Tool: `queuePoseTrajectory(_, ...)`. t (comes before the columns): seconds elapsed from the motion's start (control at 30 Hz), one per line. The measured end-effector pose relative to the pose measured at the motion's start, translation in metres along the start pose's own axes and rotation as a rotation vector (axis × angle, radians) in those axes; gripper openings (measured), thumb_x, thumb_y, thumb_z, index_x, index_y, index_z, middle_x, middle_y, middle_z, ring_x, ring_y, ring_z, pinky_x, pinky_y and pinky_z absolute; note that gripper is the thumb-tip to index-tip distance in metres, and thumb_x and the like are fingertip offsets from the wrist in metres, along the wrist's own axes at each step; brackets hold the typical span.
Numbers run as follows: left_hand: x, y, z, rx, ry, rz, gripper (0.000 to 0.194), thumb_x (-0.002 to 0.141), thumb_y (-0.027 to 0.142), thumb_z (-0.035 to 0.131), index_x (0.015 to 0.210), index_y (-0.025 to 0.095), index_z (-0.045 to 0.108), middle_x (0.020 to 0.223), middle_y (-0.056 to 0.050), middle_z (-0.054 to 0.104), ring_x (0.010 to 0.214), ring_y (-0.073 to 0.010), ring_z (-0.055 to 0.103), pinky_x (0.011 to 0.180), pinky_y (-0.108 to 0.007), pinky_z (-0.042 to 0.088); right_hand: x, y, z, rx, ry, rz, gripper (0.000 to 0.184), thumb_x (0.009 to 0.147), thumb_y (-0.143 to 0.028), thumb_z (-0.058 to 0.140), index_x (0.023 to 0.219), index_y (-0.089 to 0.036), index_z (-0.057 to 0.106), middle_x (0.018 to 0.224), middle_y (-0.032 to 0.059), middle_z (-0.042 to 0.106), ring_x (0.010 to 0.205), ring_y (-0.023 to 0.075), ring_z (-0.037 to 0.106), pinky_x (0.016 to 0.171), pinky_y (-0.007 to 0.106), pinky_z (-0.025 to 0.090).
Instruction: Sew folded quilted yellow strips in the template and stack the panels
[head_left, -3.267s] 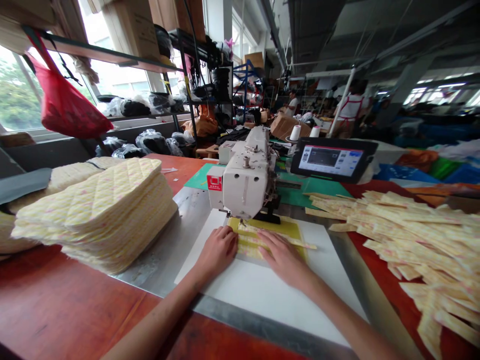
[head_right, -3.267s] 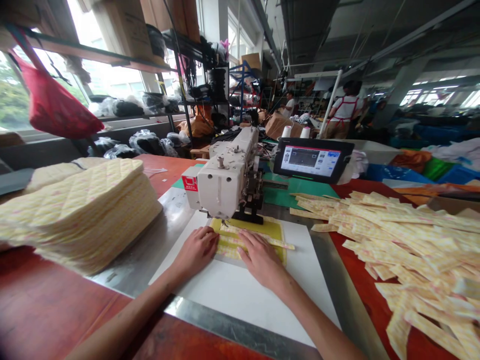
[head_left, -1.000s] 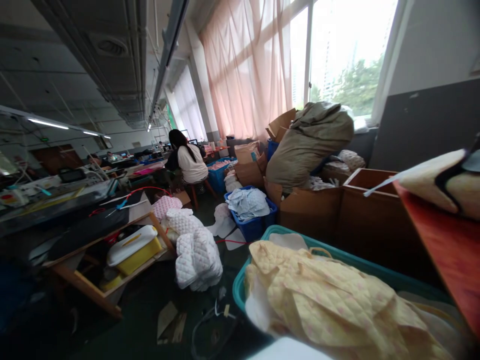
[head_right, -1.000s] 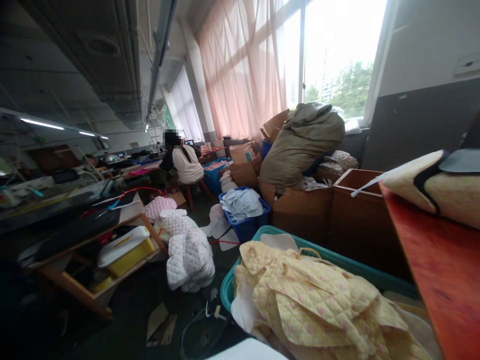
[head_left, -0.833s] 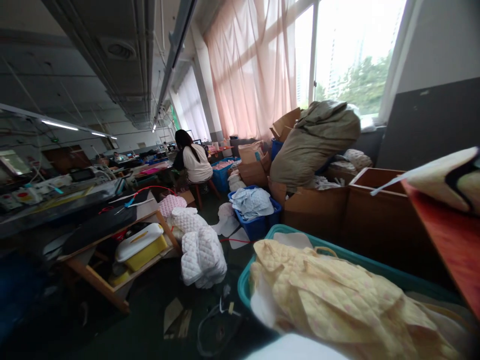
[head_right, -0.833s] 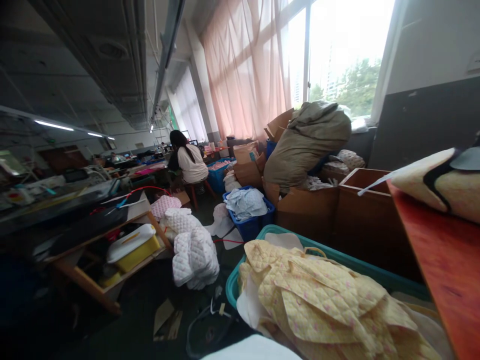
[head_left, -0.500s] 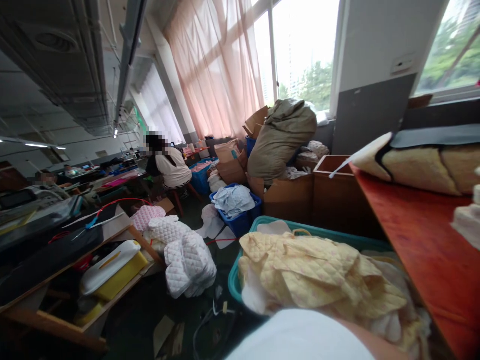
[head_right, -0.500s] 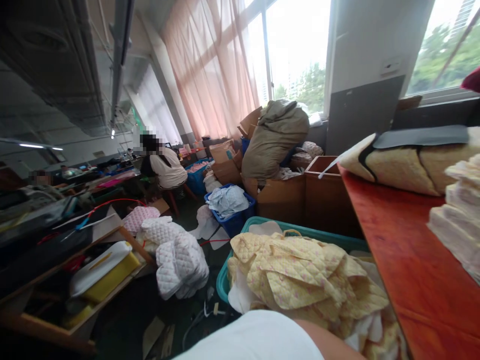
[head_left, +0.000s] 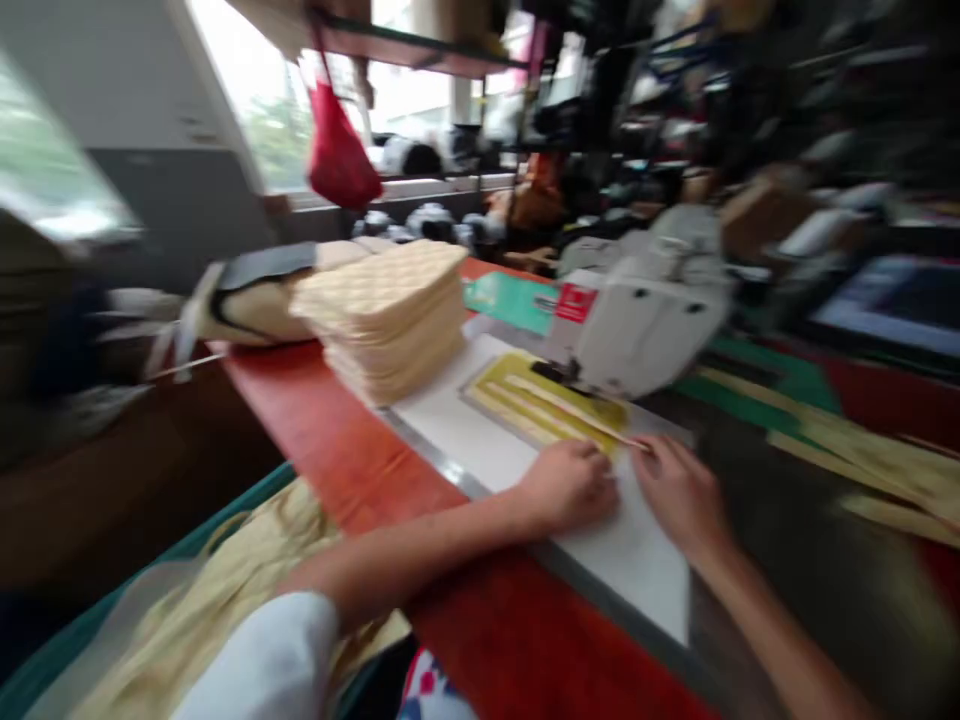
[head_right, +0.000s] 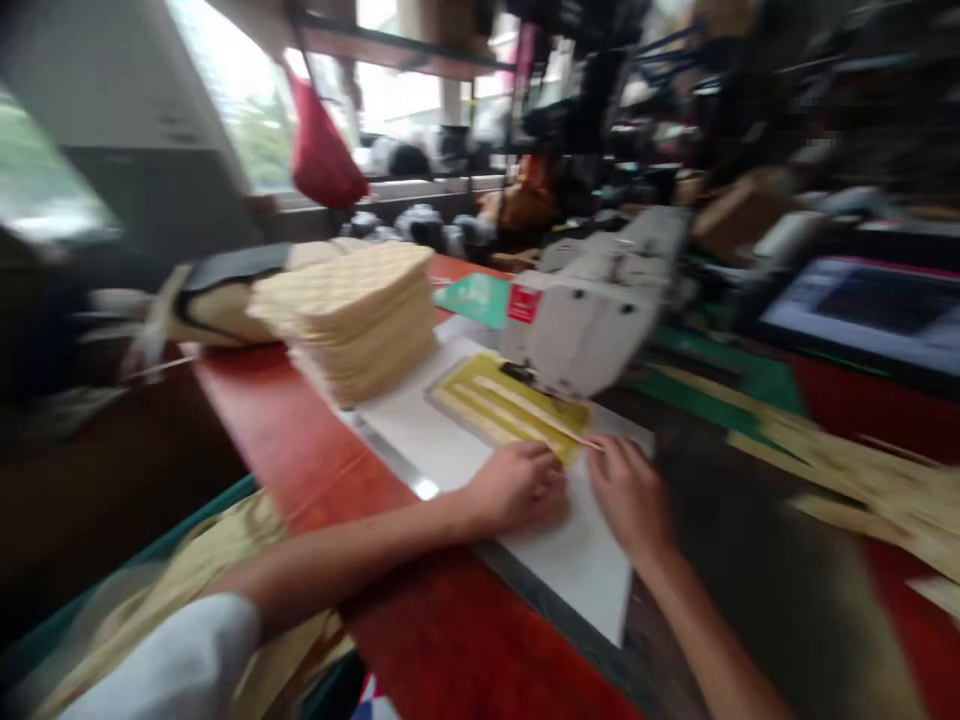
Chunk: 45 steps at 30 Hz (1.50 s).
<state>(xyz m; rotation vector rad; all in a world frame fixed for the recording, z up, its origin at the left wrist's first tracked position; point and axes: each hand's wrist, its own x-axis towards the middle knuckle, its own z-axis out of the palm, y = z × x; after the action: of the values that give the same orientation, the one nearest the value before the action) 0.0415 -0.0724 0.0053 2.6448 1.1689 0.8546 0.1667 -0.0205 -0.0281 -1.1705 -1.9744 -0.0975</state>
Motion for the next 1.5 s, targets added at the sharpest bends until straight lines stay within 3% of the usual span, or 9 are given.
queuePoseTrajectory(0.07,0.019,-0.012,0.006,-0.2,0.067,-0.044,0.01,0.092,0.014,0.058,0.092,0.016,0.068,0.094,-0.009,0.07,0.084,-0.0191,0.068,0.076,-0.028,0.054,-0.016,0.027,-0.042,-0.019,-0.007,0.066,0.013,0.101,-0.029,0.058,0.106,-0.019,0.066,0.103,0.0058,0.069,0.091,0.0176,0.067,0.082,0.034,0.058)
queuePoseTrajectory(0.13,0.034,-0.027,0.013,-0.36,0.097,-0.087,0.015,0.095,0.015,0.055,0.1,0.018,0.069,0.098,-0.007,0.07,0.085,-0.0183,0.068,0.077,-0.028,0.053,-0.022,0.033,-0.058,0.031,0.002,0.115,0.008,0.099,-0.019,0.057,0.098,-0.019,0.065,0.089,0.0035,0.069,0.08,0.0163,0.067,0.076,0.03,0.057)
queuePoseTrajectory(0.3,0.034,-0.038,0.021,-0.54,0.154,-0.168,0.012,0.098,0.022,0.058,0.104,0.02,0.068,0.101,-0.005,0.071,0.091,-0.0175,0.068,0.08,-0.027,0.054,-0.018,0.02,-0.055,0.241,0.073,0.231,0.006,0.095,-0.019,0.062,0.098,-0.022,0.067,0.088,0.0023,0.073,0.075,0.0157,0.07,0.073,0.025,0.057)
queuePoseTrajectory(0.53,0.028,-0.034,0.017,-0.526,0.228,-0.177,0.017,0.088,0.026,0.076,0.101,0.02,0.067,0.096,-0.003,0.072,0.084,-0.016,0.069,0.078,-0.026,0.055,-0.024,0.025,-0.065,0.535,-0.064,0.276,0.02,0.1,-0.025,0.056,0.108,-0.024,0.074,0.107,0.0059,0.076,0.096,0.0191,0.072,0.083,0.028,0.059)
queuePoseTrajectory(0.8,0.024,-0.032,0.014,-0.521,0.224,-0.119,0.01,0.099,0.023,0.06,0.101,0.02,0.069,0.102,-0.005,0.073,0.093,-0.0175,0.07,0.085,-0.029,0.055,-0.022,0.026,-0.059,0.629,-0.033,0.397,0.018,0.094,-0.032,0.067,0.11,-0.025,0.074,0.106,0.0074,0.075,0.086,0.0201,0.073,0.08,0.031,0.063)
queuePoseTrajectory(1.1,0.03,-0.035,0.012,-0.615,0.162,-0.147,0.014,0.1,0.025,0.058,0.099,0.019,0.071,0.102,-0.007,0.063,0.099,-0.0194,0.062,0.089,-0.032,0.052,-0.024,0.039,-0.05,0.768,-0.1,0.402,0.023,0.09,-0.035,0.074,0.112,-0.026,0.076,0.11,0.0065,0.074,0.094,0.0208,0.073,0.087,0.034,0.062)
queuePoseTrajectory(1.23,0.031,-0.037,0.013,-0.546,0.194,-0.192,0.017,0.098,0.028,0.062,0.095,0.02,0.076,0.107,-0.009,0.054,0.106,-0.0233,0.057,0.095,-0.038,0.05,-0.022,0.037,-0.049,0.719,-0.11,0.406,0.02,0.09,-0.037,0.074,0.104,-0.024,0.076,0.101,0.006,0.076,0.086,0.0206,0.073,0.081,0.032,0.061)
queuePoseTrajectory(1.37,0.031,-0.038,0.011,-0.481,0.216,-0.178,0.017,0.098,0.03,0.06,0.092,0.021,0.073,0.126,-0.011,0.057,0.123,-0.0273,0.053,0.109,-0.046,0.043,-0.02,0.032,-0.05,0.543,-0.101,0.379,0.009,0.092,-0.03,0.069,0.096,-0.023,0.073,0.09,0.0042,0.076,0.078,0.02,0.072,0.074,0.03,0.058)
queuePoseTrajectory(1.5,0.033,-0.043,0.006,-0.409,0.17,-0.086,0.013,0.094,0.032,0.069,0.101,0.021,0.067,0.107,-0.007,0.07,0.105,-0.0242,0.062,0.099,-0.042,0.048,-0.018,0.027,-0.054,0.404,-0.086,0.272,0.009,0.092,-0.018,0.064,0.095,-0.024,0.071,0.09,0.0034,0.075,0.079,0.0201,0.071,0.074,0.03,0.056)
